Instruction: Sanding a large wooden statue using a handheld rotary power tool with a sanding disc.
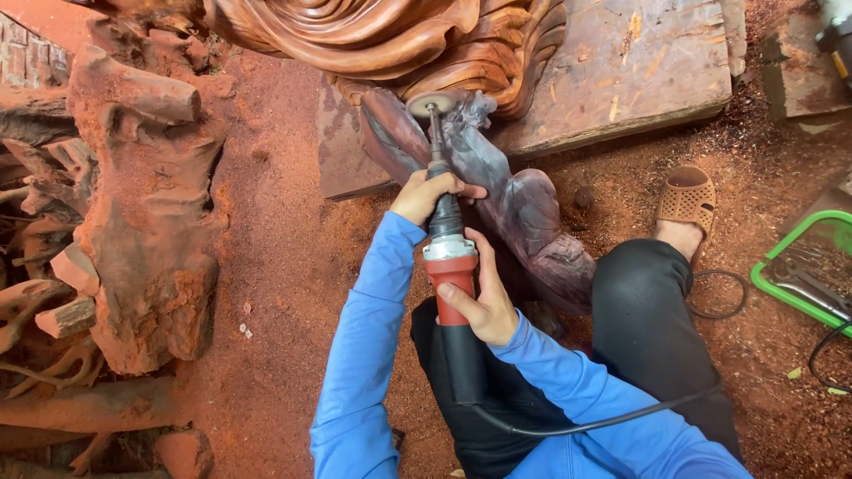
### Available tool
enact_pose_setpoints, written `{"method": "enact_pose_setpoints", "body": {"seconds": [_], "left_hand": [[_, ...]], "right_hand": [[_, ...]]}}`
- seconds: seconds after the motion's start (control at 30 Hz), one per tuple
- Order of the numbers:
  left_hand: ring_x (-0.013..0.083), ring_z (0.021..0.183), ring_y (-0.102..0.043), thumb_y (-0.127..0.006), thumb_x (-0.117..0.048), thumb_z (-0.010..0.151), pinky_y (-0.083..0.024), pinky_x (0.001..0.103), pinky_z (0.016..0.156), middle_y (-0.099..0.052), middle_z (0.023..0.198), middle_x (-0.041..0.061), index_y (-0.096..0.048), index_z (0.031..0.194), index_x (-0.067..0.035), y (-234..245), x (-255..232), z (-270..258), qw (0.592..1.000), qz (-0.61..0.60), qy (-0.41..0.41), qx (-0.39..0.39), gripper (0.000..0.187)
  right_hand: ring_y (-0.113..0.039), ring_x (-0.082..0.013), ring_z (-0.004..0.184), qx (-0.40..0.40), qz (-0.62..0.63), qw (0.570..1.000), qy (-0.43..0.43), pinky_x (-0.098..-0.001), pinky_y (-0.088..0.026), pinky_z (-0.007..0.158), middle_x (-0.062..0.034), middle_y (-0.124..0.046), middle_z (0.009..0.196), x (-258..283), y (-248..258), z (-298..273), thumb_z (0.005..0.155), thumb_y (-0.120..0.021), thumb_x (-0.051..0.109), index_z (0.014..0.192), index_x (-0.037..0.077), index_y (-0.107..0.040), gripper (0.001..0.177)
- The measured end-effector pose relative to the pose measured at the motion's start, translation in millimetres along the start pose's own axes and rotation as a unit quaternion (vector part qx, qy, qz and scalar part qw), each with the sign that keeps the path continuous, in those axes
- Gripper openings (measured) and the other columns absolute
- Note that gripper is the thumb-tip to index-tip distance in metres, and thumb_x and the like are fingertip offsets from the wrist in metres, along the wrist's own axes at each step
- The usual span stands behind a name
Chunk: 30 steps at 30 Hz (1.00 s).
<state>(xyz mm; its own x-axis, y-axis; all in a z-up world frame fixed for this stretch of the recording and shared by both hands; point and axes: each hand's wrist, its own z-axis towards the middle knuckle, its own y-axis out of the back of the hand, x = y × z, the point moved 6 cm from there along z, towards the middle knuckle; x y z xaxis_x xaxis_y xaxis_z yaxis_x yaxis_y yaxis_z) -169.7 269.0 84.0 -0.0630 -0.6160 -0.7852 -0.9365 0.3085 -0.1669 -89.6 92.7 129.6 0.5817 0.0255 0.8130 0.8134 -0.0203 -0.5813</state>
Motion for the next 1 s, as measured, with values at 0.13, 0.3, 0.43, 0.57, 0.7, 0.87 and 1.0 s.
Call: {"method": "enact_pose_setpoints", "body": {"seconds": [0.13, 0.3, 0.43, 0.57, 0.7, 0.87, 1.0], "left_hand": [[0.0246, 0.081, -0.073, -0.072, -0.016, 0.073, -0.06, 0.037, 0.074, -0.077, 0.09, 0.021, -0.078, 0.083, 0.004, -20, -19, -19, 0.992, 0.121, -0.03, -0.018, 0.023], [0.0227, 0.072, -0.07, -0.076, -0.021, 0.07, -0.058, 0.036, 0.07, -0.072, 0.074, 0.015, -0.08, 0.08, -0.005, -24, -17, -16, 0.969, 0.24, -0.02, -0.048, 0.019], [0.0238, 0.075, -0.07, -0.076, -0.024, 0.07, -0.058, 0.036, 0.074, -0.073, 0.076, 0.014, -0.081, 0.082, -0.005, -22, -19, -13, 0.965, 0.257, -0.018, -0.057, 0.022], [0.028, 0.077, -0.073, -0.073, -0.012, 0.075, -0.064, 0.046, 0.07, -0.075, 0.086, 0.026, -0.075, 0.09, 0.009, -15, -13, -5, 0.992, 0.123, -0.001, -0.033, 0.027], [0.0319, 0.079, -0.075, -0.073, -0.007, 0.077, -0.065, 0.054, 0.067, -0.074, 0.09, 0.031, -0.072, 0.092, 0.014, -16, 4, 9, 0.995, 0.101, 0.012, -0.017, 0.027], [0.0278, 0.081, -0.077, -0.07, -0.009, 0.073, -0.064, 0.043, 0.075, -0.076, 0.093, 0.027, -0.075, 0.092, 0.011, -46, 1, -12, 0.988, 0.155, 0.01, -0.014, 0.028], [0.0237, 0.081, -0.077, -0.071, -0.012, 0.073, -0.062, 0.038, 0.078, -0.077, 0.093, 0.023, -0.079, 0.089, 0.007, -47, 7, -15, 0.984, 0.174, -0.013, -0.029, 0.027]], "right_hand": [[-0.076, -0.0347, 0.056, -0.016, -0.004, 1.0, 0.0, -0.0425, -0.07, 0.049, -0.025, -0.069, 0.093, 3, -2, -7, 0.089, -0.071, 0.025, 0.159, 0.009, -0.011, 0.093], [-0.077, -0.0344, 0.059, -0.035, -0.003, 0.999, 0.003, -0.0439, -0.071, 0.051, -0.0225, -0.069, 0.095, -2, -7, -14, 0.092, -0.068, 0.026, 0.159, 0.011, -0.007, 0.092], [-0.077, -0.0343, 0.058, -0.032, -0.008, 0.999, 0.005, -0.0436, -0.071, 0.05, -0.0234, -0.07, 0.094, -1, -3, -7, 0.092, -0.068, 0.025, 0.159, 0.01, -0.007, 0.091], [-0.076, -0.0346, 0.055, -0.017, 0.007, 1.0, 0.016, -0.0425, -0.07, 0.048, -0.0252, -0.069, 0.094, 2, 1, -1, 0.091, -0.069, 0.024, 0.158, 0.009, -0.008, 0.091], [-0.076, -0.0345, 0.055, -0.033, 0.001, 0.999, 0.013, -0.0429, -0.07, 0.048, -0.0256, -0.071, 0.094, 3, 3, -11, 0.091, -0.067, 0.025, 0.158, 0.009, -0.008, 0.091], [-0.077, -0.0356, 0.056, -0.042, 0.008, 0.999, 0.004, -0.0439, -0.07, 0.048, -0.0252, -0.071, 0.095, 8, 7, -25, 0.091, -0.068, 0.026, 0.159, 0.012, -0.008, 0.091], [-0.078, -0.036, 0.057, -0.042, 0.001, 0.999, -0.015, -0.0442, -0.071, 0.048, -0.0246, -0.073, 0.093, 3, 16, -31, 0.089, -0.069, 0.026, 0.159, 0.011, -0.009, 0.093]]}}
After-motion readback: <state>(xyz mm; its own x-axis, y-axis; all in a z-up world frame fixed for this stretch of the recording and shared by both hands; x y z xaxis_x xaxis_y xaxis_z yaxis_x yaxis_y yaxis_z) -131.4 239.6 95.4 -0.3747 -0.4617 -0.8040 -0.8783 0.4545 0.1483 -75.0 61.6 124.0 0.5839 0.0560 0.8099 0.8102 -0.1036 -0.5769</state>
